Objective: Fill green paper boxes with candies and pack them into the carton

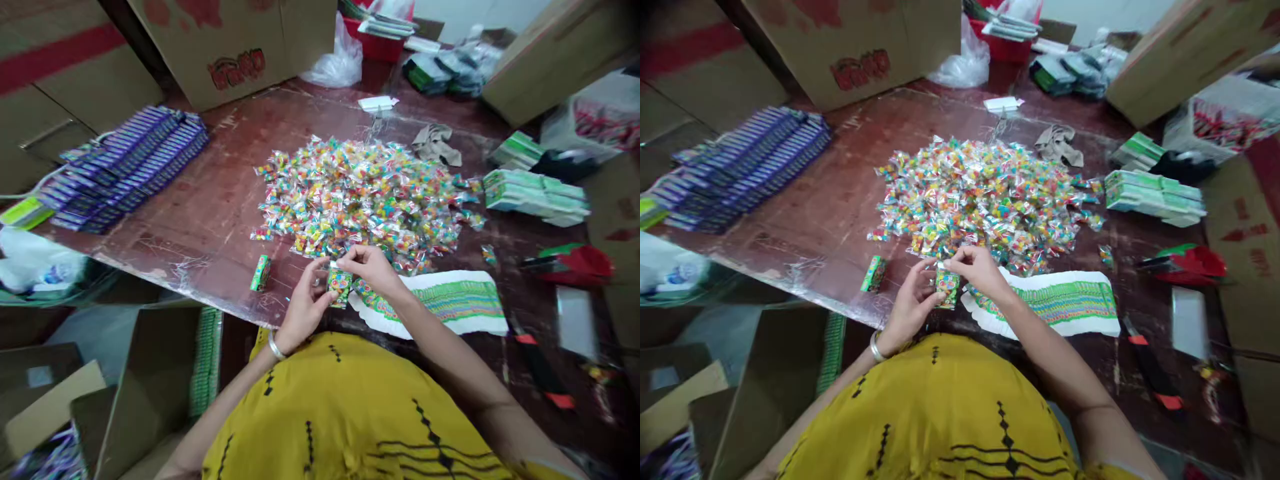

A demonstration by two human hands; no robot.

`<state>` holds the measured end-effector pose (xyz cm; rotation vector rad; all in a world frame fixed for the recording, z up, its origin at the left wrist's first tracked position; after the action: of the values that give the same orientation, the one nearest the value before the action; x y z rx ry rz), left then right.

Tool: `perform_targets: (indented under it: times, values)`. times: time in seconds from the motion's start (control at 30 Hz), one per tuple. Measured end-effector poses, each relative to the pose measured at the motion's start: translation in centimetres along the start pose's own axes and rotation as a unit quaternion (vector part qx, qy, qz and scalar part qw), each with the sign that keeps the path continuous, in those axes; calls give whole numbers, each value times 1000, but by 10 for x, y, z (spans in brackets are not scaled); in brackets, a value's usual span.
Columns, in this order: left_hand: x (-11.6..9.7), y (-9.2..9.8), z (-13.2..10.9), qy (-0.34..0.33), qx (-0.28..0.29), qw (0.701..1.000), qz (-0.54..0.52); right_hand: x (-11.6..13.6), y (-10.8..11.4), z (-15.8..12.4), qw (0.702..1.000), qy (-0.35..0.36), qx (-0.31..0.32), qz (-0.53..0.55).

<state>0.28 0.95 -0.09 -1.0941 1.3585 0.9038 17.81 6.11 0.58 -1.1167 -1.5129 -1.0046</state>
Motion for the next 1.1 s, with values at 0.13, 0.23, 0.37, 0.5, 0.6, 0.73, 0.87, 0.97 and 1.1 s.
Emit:
perform_targets:
  times: [0.13,0.23,0.37,0.5,0.6,0.73,0.87,0.97,1.1]
  values:
    - [1,1,2,13,15,1000,4,1,2,1,1000,10,2,-24]
    - [1,3,3,15,20,1000,-10,2,3,-2,997,54,-3,-63]
    - [3,8,8,25,3,998,-61,6,5,-14,981,106,66,-151]
    - [6,10,14,40,-34,992,-114,5,3,-24,930,177,122,-296]
    - [5,8,15,44,-40,991,-120,0,0,-25,906,224,89,-348]
    - [-10,8,10,27,-29,997,-68,3,-8,-22,892,260,64,-365]
    - [-38,42,2,-28,-72,995,67,13,-14,-23,893,265,83,-354]
    - [-55,89,-3,-80,-199,927,309,12,-12,-23,908,226,57,-347]
    - [-52,132,-1,-11,-254,768,588,-4,-8,-22,928,179,27,-326]
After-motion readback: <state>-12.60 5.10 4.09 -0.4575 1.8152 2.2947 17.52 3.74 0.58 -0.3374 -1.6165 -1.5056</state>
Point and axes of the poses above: each hand's wrist, its own z-axis towards the middle knuckle, its own y-axis out of the back of the hand, x = y × z, the point moved 1 cm from there along z, towards the middle knuckle
